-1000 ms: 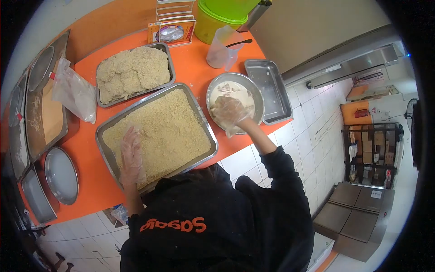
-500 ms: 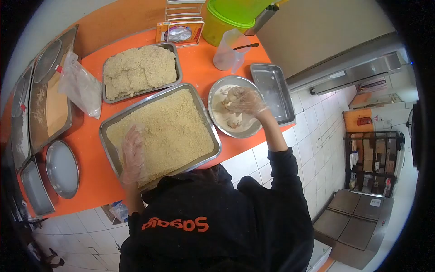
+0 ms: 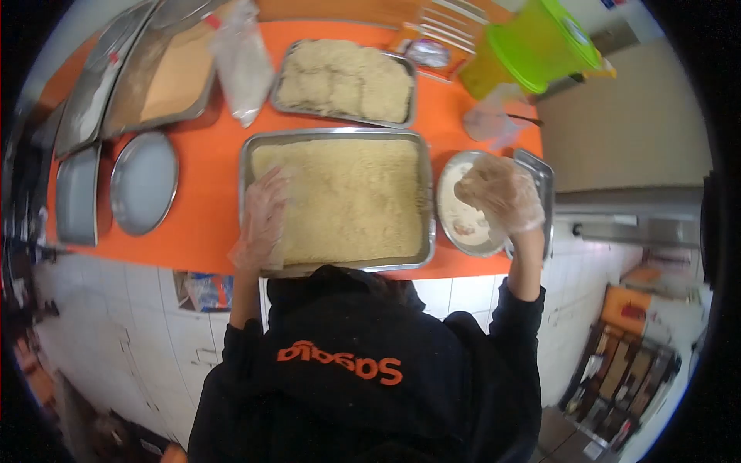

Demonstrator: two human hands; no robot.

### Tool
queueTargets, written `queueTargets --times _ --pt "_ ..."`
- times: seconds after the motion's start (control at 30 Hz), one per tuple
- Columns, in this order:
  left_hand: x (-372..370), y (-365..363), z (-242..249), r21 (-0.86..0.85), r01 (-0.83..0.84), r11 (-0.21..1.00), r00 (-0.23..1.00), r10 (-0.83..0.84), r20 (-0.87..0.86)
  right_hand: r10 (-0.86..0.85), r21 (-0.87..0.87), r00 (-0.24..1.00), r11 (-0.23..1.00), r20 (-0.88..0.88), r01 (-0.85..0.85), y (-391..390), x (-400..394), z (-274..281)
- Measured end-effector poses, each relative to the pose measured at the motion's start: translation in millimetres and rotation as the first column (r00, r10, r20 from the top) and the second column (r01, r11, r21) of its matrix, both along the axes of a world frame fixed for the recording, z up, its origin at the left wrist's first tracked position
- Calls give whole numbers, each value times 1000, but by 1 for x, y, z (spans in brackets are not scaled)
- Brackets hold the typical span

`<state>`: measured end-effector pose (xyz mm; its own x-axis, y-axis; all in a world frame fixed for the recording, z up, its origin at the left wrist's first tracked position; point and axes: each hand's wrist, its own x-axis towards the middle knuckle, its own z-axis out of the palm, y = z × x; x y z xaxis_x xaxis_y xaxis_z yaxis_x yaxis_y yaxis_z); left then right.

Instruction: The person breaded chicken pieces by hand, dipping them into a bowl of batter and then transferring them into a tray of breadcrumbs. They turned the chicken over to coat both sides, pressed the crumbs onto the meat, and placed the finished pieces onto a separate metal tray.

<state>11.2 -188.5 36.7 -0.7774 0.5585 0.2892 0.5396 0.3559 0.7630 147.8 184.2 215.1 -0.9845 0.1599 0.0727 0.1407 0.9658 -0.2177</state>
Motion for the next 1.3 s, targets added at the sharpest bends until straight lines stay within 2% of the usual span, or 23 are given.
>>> queueTargets --times 0.07,0.2,0.3,0.37,0.4,0.47,0.5,0.53,0.57,0.6,0.67,0.7,0.77,0.83,0.87,0.93,1.03,1.1,1.13,1.2,1.27,1.3 --pt "2 -9 10 -43 -58 997 998 59 35 119 -141 993 983 -19 -121 -27 -10 11" --pt "3 -28 5 119 -51 992 997 42 70 152 -289 985 942 -77 -168 -70 -37 -2" --pt "15 -31 17 147 -116 982 985 94 146 4 -444 967 889 256 114 -100 -68 -16" --pt "33 -33 23 151 -158 976 975 131 177 -6 -374 994 926 112 47 -92 -72 -64" --pt "40 -35 23 99 -123 987 982 107 154 -6 -336 999 942 37 18 -87 -72 -79" --pt "54 -38 24 -8 -52 999 992 52 115 -109 -501 985 850 134 162 -74 -68 -79" --pt "59 -36 27 -26 38 999 988 -34 152 -116 -634 982 752 146 183 -62 -59 -79" --pt "64 -34 32 -41 131 991 974 -121 191 -127 -747 979 633 160 204 -49 -52 -79" --pt "68 -29 36 -52 224 973 951 -206 230 -110 -882 987 444 121 157 -31 -36 -79" --pt "70 -21 34 -113 338 934 895 -282 345 -103 -968 992 229 77 99 -16 -23 -79" --pt "75 1 28 -190 563 804 729 -376 572 -276 -926 957 331 87 179 5 -4 -76" --pt "70 20 34 -275 646 712 695 -400 598 -362 -900 929 372 84 227 13 5 -77" --pt "56 52 49 -418 773 477 620 -429 657 -455 -914 885 312 97 260 24 23 -79" --pt "57 42 10 -283 567 774 791 -414 451 -546 -926 831 249 107 283 34 37 -81" --pt "57 39 -4 -174 447 877 861 -370 349 -566 -919 814 240 128 312 38 45 -83" --pt "53 51 15 -198 527 827 814 -423 398 -606 -901 776 219 174 374 43 59 -86" --pt "69 93 -3 -187 668 720 709 -539 455 -648 -869 740 248 179 427 49 77 -98" --pt "68 104 -9 -204 662 721 708 -514 485 -660 -883 737 249 146 397 56 88 -107" --pt "61 106 -5 -228 606 762 744 -442 501 -667 -889 734 249 131 385 59 92 -110" --pt "52 110 9 -278 553 785 807 -423 412 -686 -883 708 217 165 416 62 96 -109" --pt "44 112 24 -325 549 770 835 -516 191 -704 -871 689 218 172 440 63 98 -109" --pt "42 120 25 -397 508 765 839 -544 26 -712 -863 683 233 163 449 64 98 -111"
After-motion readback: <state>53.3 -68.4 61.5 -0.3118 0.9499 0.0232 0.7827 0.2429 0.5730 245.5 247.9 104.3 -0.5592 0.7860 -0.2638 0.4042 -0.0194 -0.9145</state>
